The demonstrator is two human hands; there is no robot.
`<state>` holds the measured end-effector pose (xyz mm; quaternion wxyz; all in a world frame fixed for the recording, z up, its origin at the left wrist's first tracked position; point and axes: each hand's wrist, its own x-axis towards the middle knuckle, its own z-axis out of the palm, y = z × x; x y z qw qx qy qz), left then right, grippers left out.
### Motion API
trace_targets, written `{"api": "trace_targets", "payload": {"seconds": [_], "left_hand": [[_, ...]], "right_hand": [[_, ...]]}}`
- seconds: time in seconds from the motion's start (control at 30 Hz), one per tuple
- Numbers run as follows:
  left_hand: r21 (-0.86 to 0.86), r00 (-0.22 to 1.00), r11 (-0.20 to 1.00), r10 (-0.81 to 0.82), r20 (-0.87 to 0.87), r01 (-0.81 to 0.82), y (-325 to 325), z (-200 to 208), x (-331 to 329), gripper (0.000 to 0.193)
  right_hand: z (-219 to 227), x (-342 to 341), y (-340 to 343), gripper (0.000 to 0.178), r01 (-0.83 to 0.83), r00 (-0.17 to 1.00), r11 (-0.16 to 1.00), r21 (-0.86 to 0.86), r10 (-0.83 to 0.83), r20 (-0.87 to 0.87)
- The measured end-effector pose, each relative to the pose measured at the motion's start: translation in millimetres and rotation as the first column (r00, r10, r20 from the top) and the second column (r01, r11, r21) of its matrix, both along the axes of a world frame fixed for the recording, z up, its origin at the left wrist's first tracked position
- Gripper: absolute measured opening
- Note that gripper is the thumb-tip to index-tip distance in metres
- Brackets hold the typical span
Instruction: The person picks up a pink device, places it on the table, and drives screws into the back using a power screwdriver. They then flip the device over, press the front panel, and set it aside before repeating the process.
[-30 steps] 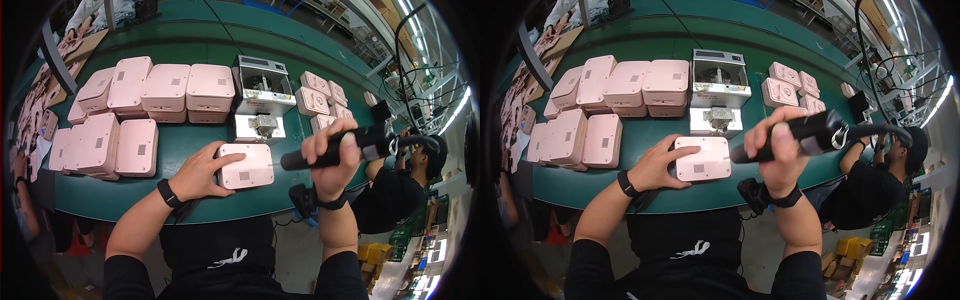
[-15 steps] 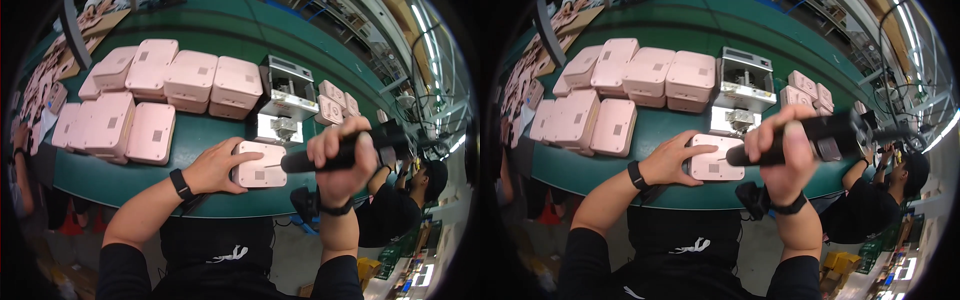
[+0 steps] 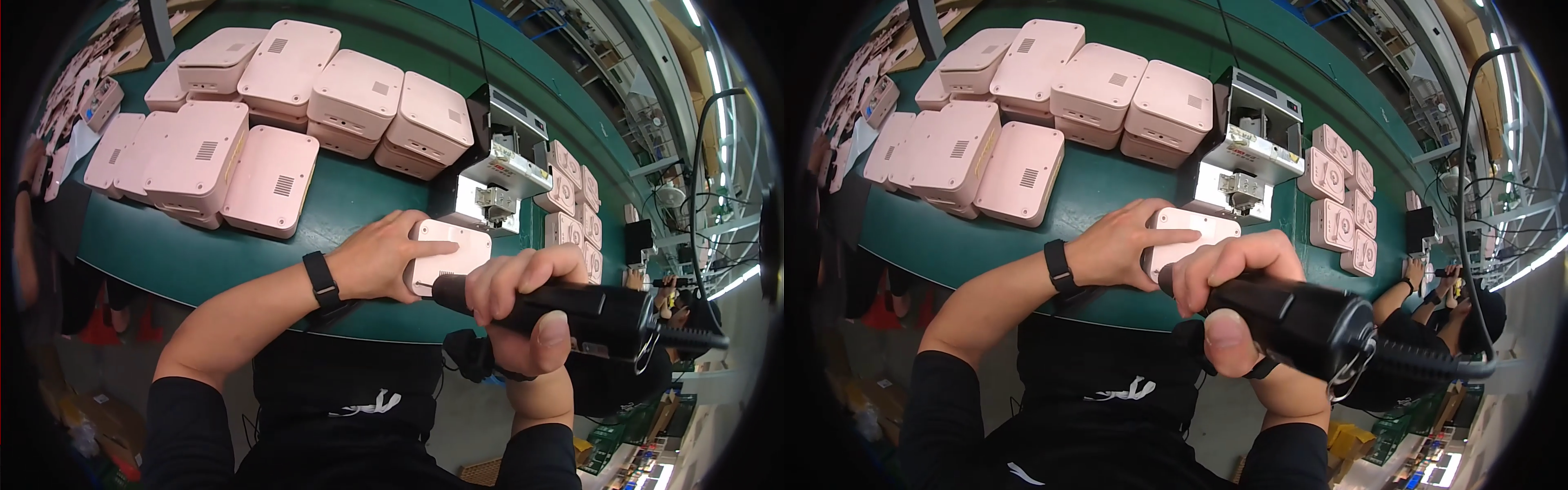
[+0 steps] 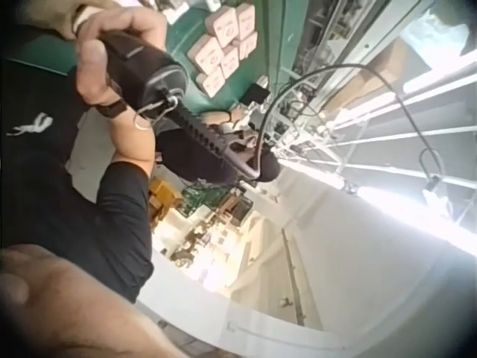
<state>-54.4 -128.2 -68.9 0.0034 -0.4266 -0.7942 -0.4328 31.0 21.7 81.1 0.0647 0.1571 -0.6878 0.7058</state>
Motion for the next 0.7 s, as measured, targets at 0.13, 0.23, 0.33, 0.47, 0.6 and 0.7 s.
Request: {"api": "trace_targets", "payload": {"seconds": [0.13, 0.23, 0.33, 0.47, 0.6, 0.7], "left_hand": [[0.027, 1.000, 1.000, 0.014, 0.007, -0.014, -0.7, -3.5, 1.4, 0.082], [0.024, 1.000, 1.000, 0.000, -0.016, 0.000, -1.7, -4.2, 0.2, 0.082], [-0.003, 1.000, 1.000, 0.009, -0.006, -0.009, -6.3, 0.3, -0.6, 0.082], [-0.008, 1.000, 1.000, -0.017, 0.016, 0.017, -2.7, 7.2, -2.4, 0.082], [-0.019, 0.999, 0.999, -0.039, 0.011, 0.039, -0.8, 13.0, -3.5, 0.083], [-0.069, 0.997, 0.996, -0.061, -0.036, 0.058, 5.4, 23.5, 3.2, 0.083]], "right_hand": [[-1.1, 3.3, -6.0, 0.049, -0.011, 1.000, 1.000, -0.013, 0.011, 0.013], [-2.7, 3.3, -6.3, 0.049, 0.011, 1.000, 1.000, 0.004, -0.011, -0.009], [4.9, 2.7, -5.1, 0.049, 0.038, 0.998, 0.997, -0.065, -0.041, -0.048], [13.5, 26.5, 17.3, 0.049, 0.151, 0.977, 0.972, -0.178, -0.175, -0.123], [-23.0, 62.5, 42.6, 0.047, 0.243, 0.950, 0.963, -0.121, -0.261, -0.171], [-60.6, 82.7, 64.7, 0.046, 0.300, 0.929, 0.952, -0.051, -0.304, -0.211]]}}
